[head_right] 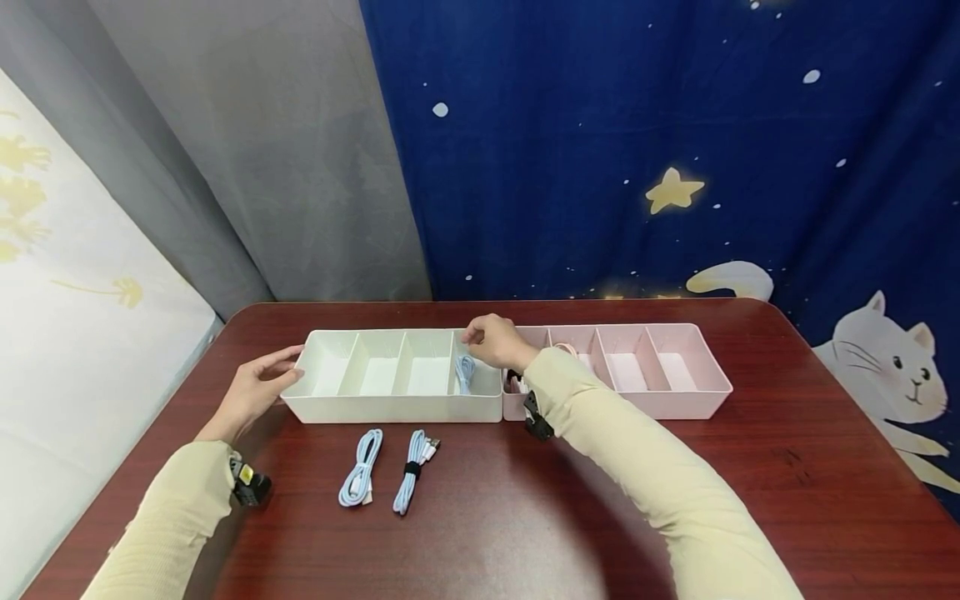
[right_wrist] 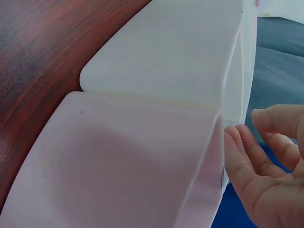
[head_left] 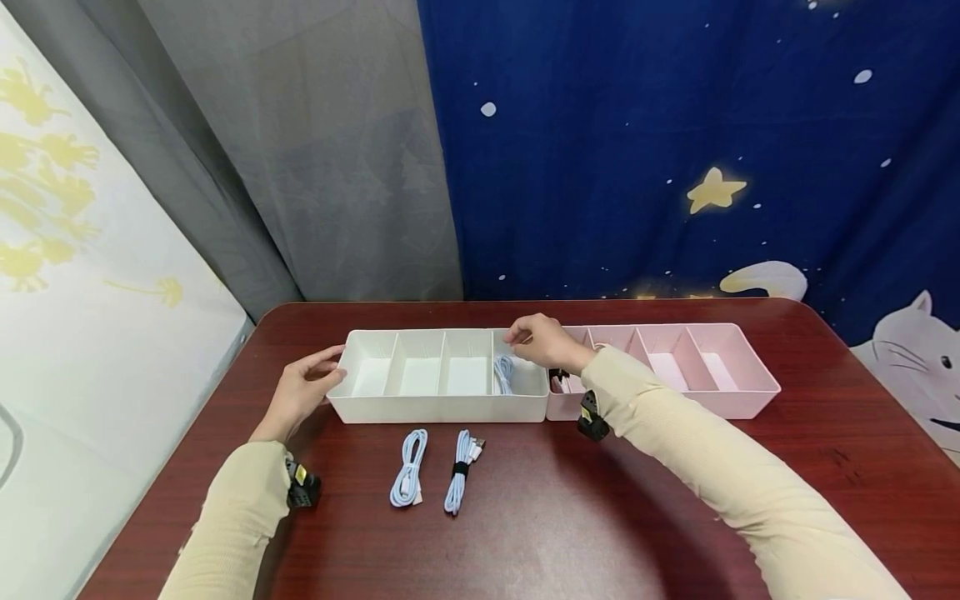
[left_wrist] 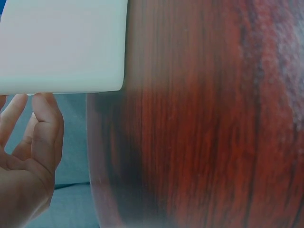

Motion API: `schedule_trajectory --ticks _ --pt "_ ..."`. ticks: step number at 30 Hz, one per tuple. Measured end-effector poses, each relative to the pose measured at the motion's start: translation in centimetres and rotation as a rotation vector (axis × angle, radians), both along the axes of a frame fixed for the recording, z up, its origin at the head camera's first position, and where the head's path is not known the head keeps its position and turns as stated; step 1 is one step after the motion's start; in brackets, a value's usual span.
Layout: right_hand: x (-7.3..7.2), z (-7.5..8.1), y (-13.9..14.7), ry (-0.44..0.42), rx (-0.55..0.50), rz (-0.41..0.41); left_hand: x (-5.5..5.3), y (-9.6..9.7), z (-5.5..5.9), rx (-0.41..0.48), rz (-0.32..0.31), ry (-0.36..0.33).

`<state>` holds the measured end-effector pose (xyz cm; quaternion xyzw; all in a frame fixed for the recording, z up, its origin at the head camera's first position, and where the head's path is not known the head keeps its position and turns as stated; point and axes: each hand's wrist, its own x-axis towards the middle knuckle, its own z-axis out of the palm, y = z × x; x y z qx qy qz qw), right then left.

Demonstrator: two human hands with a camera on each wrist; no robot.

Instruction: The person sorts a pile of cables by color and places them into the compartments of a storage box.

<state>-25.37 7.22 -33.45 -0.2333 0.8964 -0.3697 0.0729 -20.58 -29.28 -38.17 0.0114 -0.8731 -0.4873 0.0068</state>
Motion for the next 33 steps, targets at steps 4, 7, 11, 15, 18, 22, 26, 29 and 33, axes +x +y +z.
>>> schedule_trajectory --ticks 4,7,11,15,18,22,26,29,33 --pt "0.3 0.0 0.1 0.000 -0.012 0.023 0.0 0.0 0.0 0.004 0.004 -0.002" --pt "0.4 0.0 0.1 0.012 -0.018 0.032 0.0 0.0 0.0 0.006 0.007 0.000" --pt "0.5 0.1 0.1 0.023 -0.035 0.030 0.0 0.0 0.0 0.006 0.006 0.001" --pt "0.8 0.2 0.2 0.036 -0.048 0.036 0.1 0.0 0.0 0.004 0.006 0.005" --pt "1.2 0.2 0.2 0.044 -0.053 0.048 0.1 0.0 0.0 -0.002 0.006 0.008" --pt "1.7 0.1 0.1 0.043 -0.062 0.060 0.0 0.0 0.0 -0.018 0.013 0.004" --pt "2.2 0.0 0.1 0.057 -0.079 0.068 0.0 0.0 0.0 -0.023 0.016 0.001" --pt "2.6 -0.1 0.1 0.083 -0.093 0.088 0.0 0.0 0.1 -0.014 0.010 0.001" --pt "3.0 -0.1 0.2 0.105 -0.117 0.108 0.0 0.1 0.0 -0.008 0.007 0.003"
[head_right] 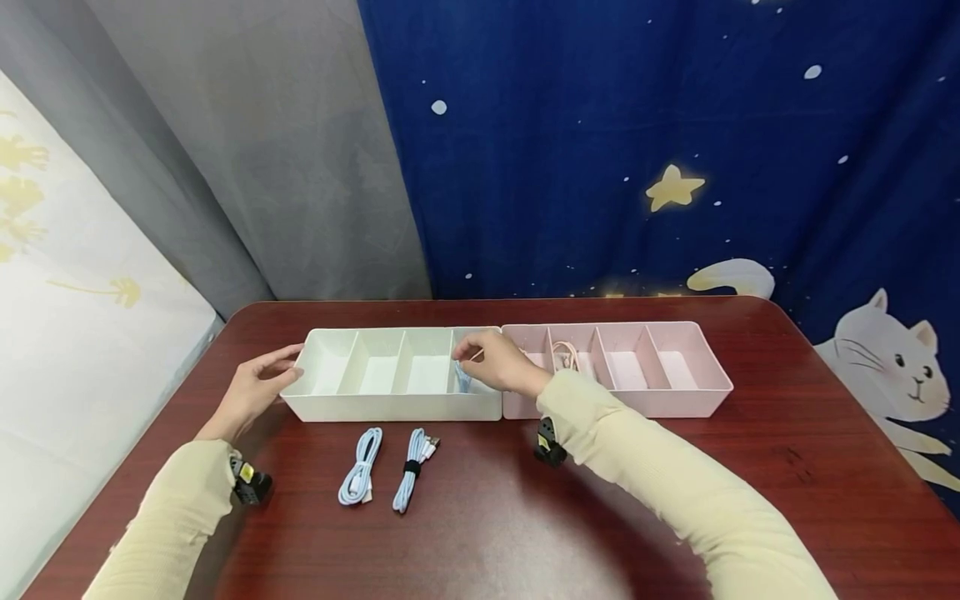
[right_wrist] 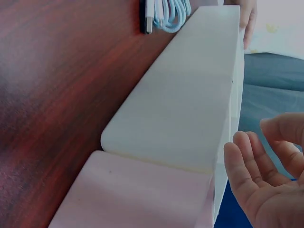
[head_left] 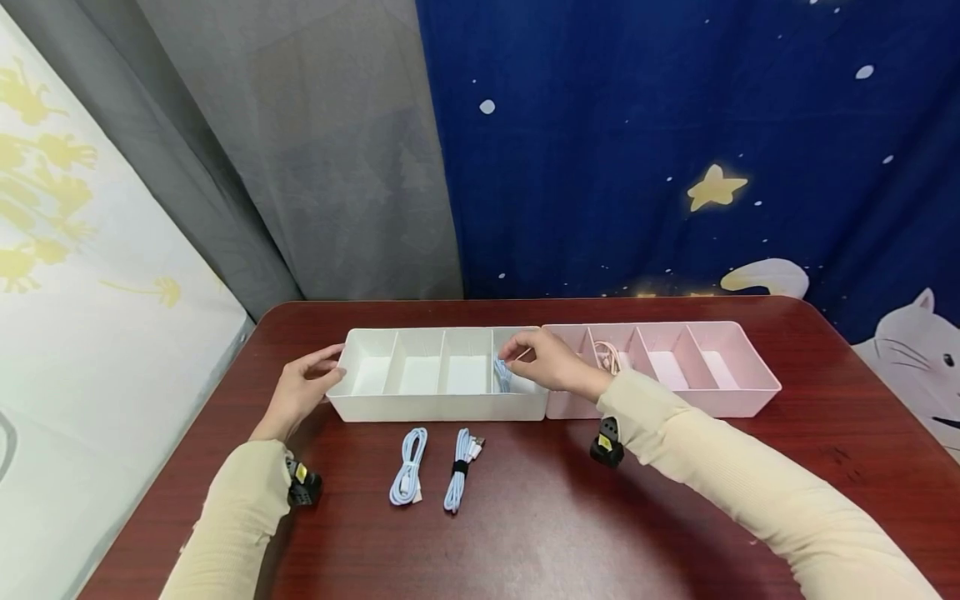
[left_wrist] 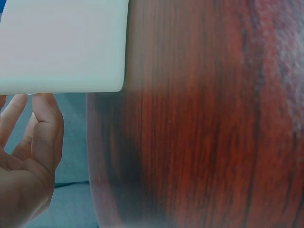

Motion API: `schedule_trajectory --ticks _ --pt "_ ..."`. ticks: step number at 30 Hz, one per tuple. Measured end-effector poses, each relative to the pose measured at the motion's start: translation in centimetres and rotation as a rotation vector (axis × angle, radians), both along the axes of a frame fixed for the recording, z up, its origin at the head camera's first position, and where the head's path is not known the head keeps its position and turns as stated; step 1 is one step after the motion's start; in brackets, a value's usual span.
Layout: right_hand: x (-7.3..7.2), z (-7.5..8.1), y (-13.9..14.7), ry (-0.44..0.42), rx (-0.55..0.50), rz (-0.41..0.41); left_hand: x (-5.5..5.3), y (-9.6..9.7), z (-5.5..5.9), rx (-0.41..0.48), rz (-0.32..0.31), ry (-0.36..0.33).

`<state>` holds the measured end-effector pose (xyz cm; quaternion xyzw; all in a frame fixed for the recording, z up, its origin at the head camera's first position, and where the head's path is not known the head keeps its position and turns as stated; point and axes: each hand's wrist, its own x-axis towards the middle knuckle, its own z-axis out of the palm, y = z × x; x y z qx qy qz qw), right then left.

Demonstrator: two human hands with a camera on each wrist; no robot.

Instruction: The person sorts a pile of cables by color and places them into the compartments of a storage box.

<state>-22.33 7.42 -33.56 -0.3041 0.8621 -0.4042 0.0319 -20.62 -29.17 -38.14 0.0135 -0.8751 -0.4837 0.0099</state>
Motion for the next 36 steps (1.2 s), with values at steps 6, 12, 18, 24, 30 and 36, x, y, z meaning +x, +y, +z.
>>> schedule_trajectory --ticks 6,12,18,24,30,36 --pt "0.6 -0.2 -0.1 -0.003 -0.034 0.021 -0.1 0.1 0.0 -0.004 0.005 -0.003" --pt "1.0 -0.2 -0.2 0.000 -0.061 0.059 0.0 0.0 0.1 0.004 -0.006 -0.004" --pt "1.6 0.1 -0.5 -0.001 -0.060 0.077 0.0 0.0 0.1 -0.003 -0.007 -0.003" --pt "2.0 0.1 -1.0 -0.011 -0.086 0.111 0.0 0.0 0.1 -0.013 -0.003 -0.003" --pt "2.5 -0.3 -1.5 -0.038 -0.122 0.143 0.0 0.0 0.1 -0.011 -0.002 -0.003" --pt "3.0 -1.0 -1.9 -0.061 -0.145 0.160 0.0 0.0 0.1 -0.016 -0.001 -0.001"
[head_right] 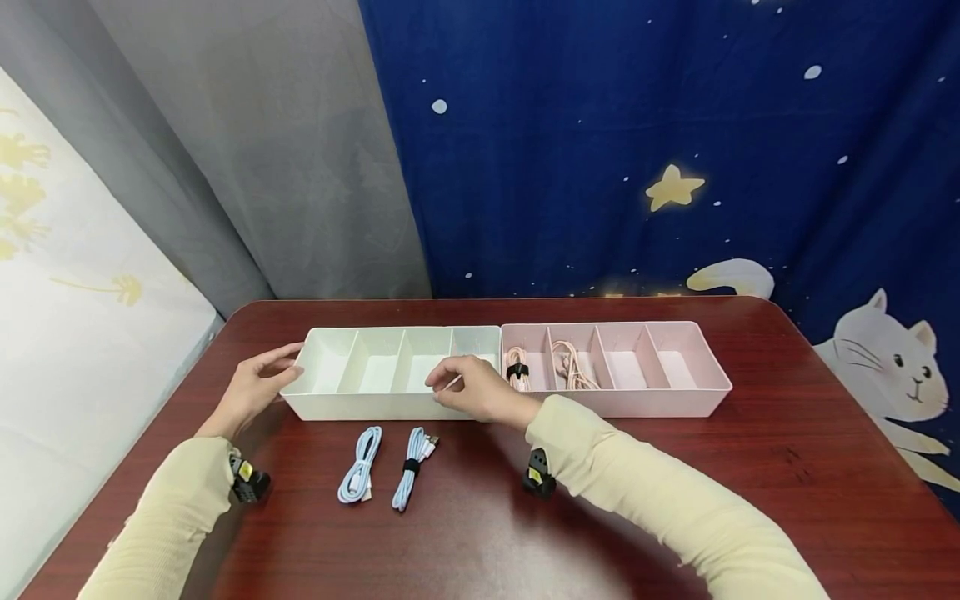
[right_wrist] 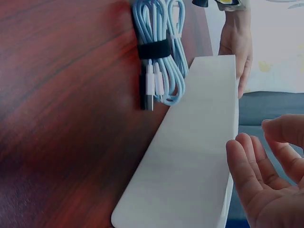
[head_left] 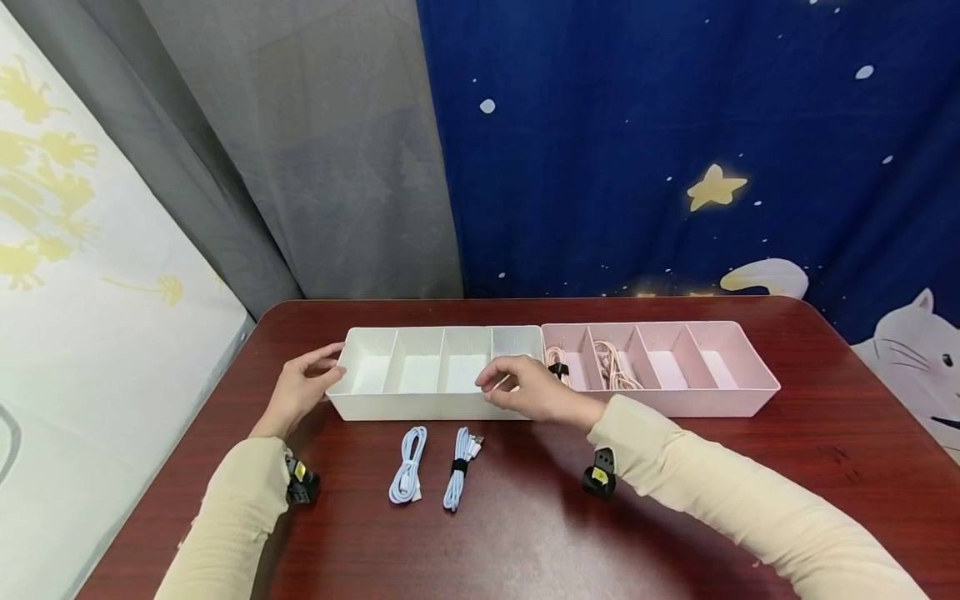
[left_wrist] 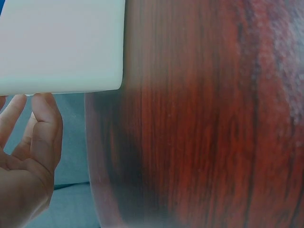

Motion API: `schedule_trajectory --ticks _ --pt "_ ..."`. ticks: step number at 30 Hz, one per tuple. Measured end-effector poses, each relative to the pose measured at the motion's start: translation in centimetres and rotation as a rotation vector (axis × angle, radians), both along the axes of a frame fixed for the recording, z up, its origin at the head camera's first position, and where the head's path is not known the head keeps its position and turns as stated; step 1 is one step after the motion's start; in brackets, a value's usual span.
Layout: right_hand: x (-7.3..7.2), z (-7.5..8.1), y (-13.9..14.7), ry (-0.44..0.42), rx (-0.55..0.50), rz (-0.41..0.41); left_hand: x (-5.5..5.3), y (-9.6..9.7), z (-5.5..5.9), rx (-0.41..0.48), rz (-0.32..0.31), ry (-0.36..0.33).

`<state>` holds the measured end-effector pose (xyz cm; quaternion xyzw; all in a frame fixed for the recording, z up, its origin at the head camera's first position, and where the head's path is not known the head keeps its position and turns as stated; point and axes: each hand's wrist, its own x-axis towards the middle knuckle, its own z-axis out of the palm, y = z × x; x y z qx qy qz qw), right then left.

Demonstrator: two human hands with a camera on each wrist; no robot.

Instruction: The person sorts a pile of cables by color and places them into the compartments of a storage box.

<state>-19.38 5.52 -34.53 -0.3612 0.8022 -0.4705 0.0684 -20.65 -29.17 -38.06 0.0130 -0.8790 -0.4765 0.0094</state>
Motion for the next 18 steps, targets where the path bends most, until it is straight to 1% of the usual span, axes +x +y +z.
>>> schedule_trajectory --ticks 8,18 --pt "0.6 -0.5 -0.4 -0.071 0.001 -0.015 0.0 0.0 0.0 -0.001 0.002 0.001" --pt "1.7 -1.8 -1.1 -0.110 0.007 -0.008 0.0 0.1 0.1 -0.007 0.005 -0.005"
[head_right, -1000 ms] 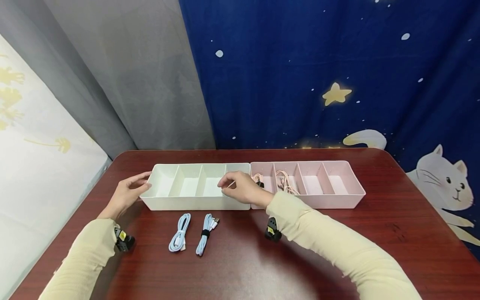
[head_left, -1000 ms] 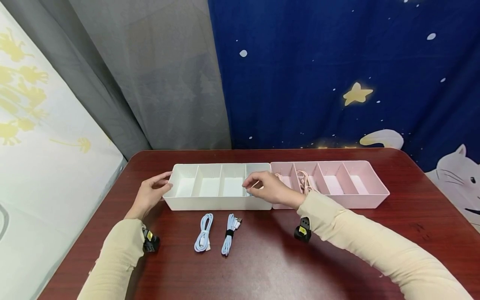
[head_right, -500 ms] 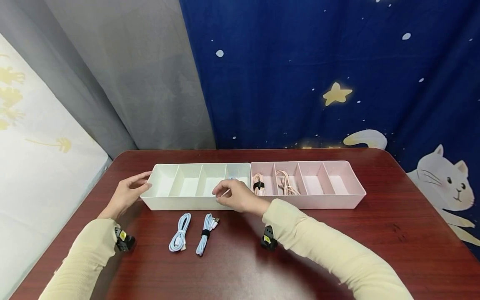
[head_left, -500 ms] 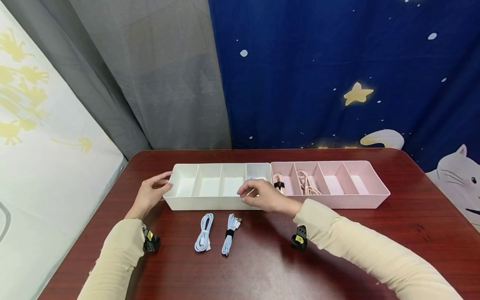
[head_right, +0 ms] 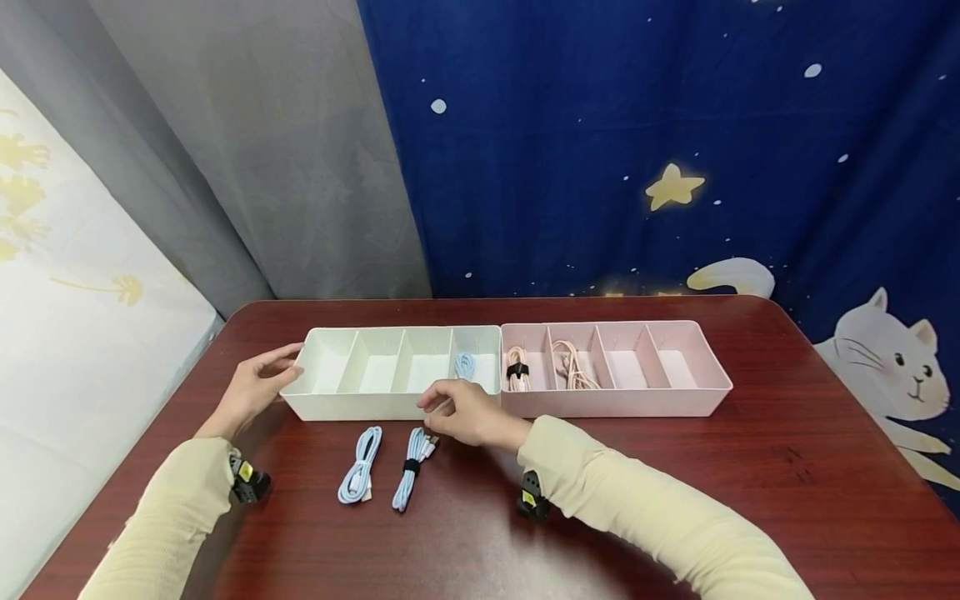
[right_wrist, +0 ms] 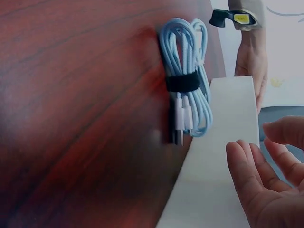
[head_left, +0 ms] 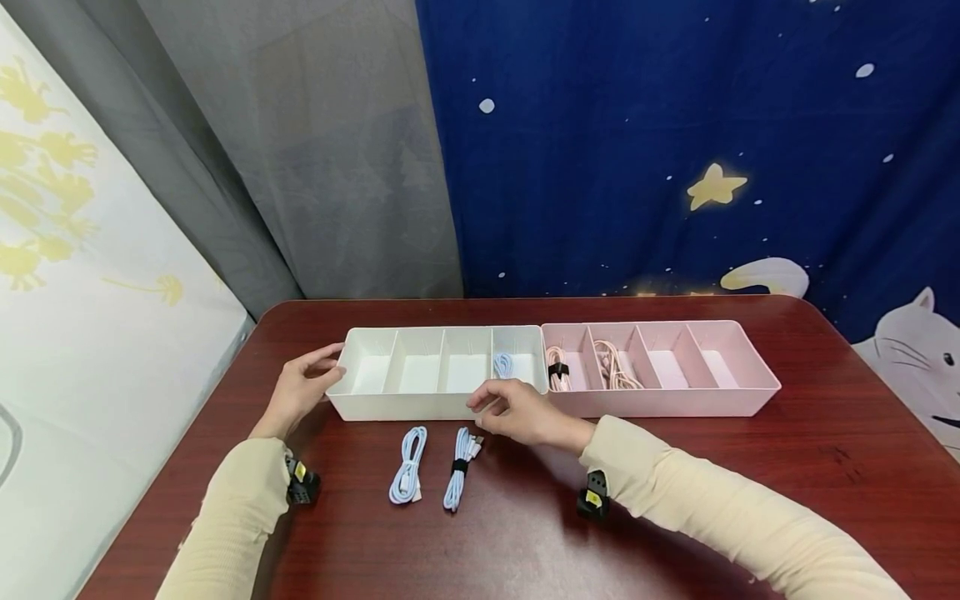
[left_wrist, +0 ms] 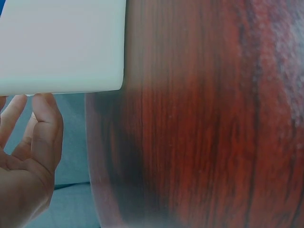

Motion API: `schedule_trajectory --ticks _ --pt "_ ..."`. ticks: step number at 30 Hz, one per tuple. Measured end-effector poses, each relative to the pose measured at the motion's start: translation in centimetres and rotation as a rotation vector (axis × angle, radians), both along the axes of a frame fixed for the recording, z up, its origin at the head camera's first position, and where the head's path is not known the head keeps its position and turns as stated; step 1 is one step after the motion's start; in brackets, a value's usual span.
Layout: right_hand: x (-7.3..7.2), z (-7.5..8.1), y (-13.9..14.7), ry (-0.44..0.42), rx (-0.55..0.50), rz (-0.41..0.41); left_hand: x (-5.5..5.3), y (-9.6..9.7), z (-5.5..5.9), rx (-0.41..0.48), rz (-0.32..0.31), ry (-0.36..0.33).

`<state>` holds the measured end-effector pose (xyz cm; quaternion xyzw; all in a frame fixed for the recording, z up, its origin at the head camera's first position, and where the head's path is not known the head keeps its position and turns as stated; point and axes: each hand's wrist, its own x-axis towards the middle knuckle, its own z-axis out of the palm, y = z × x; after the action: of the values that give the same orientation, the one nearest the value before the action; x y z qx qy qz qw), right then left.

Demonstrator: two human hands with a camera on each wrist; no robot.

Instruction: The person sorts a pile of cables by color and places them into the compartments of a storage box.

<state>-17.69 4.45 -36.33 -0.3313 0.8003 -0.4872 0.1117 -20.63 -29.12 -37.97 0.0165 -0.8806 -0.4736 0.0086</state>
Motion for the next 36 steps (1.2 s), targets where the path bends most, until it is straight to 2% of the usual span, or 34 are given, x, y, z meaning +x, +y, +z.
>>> schedule_trajectory --ticks 7,19,36 --pt "0.3 -1.1 -0.4 -0.007 0.009 0.006 0.1 0.0 -0.1 0.010 -0.006 0.000" --pt "0.7 -1.6 -0.8 -0.058 -0.024 0.035 0.0 0.0 -0.2 0.009 -0.007 0.010" --pt "0.9 -2.8 -1.1 -0.034 -0.043 0.020 -0.1 0.0 -0.2 0.002 0.004 0.009"
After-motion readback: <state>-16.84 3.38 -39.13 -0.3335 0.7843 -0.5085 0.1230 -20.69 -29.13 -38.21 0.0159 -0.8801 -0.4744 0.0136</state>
